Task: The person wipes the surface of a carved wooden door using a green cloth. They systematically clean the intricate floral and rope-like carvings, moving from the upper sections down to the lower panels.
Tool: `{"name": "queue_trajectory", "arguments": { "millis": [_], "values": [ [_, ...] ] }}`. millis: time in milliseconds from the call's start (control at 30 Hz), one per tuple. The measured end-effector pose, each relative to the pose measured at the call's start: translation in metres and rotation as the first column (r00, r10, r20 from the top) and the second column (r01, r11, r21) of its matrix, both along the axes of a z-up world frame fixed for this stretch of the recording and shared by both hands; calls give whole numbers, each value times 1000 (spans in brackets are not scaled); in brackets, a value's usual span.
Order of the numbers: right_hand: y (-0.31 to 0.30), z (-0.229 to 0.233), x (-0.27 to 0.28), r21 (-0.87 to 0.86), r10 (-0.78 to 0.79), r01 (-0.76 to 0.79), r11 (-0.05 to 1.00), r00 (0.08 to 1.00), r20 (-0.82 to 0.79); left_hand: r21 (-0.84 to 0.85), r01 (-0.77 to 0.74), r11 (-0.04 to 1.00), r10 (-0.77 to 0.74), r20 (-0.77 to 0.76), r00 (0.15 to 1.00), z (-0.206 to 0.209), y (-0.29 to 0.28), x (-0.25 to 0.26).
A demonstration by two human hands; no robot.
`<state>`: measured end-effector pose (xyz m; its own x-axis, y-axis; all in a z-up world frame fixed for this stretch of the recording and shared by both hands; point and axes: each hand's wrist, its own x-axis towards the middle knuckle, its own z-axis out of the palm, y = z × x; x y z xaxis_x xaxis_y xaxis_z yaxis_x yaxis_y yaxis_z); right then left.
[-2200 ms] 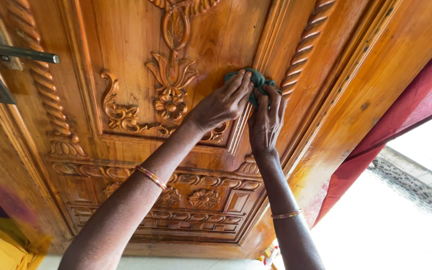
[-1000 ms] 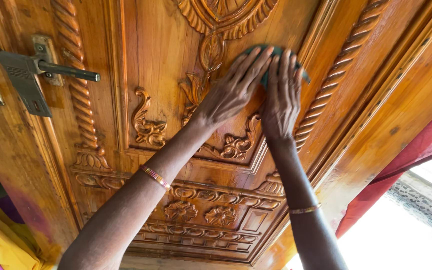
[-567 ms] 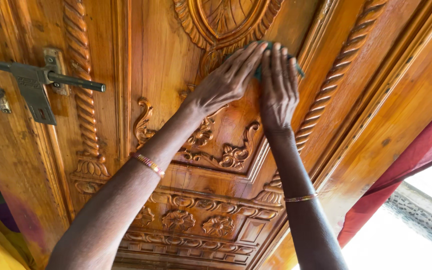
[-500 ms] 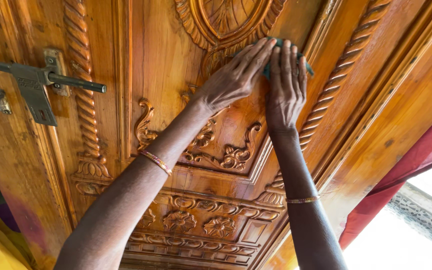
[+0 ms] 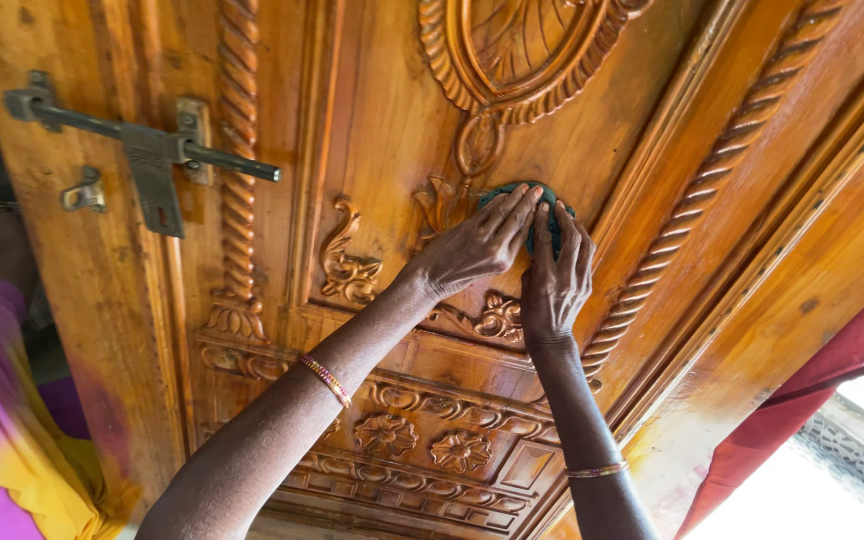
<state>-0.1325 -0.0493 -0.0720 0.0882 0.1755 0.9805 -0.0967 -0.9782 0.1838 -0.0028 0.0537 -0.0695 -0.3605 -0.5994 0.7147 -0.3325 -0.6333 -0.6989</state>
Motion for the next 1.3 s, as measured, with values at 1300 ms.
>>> {"name": "queue_trajectory", "arguments": {
  "millis": [1300],
  "values": [
    [214,134,213,-431,241,-190,882,968,67,-342,-349,873,346,-72,936,94,276,155]
  ]
}}
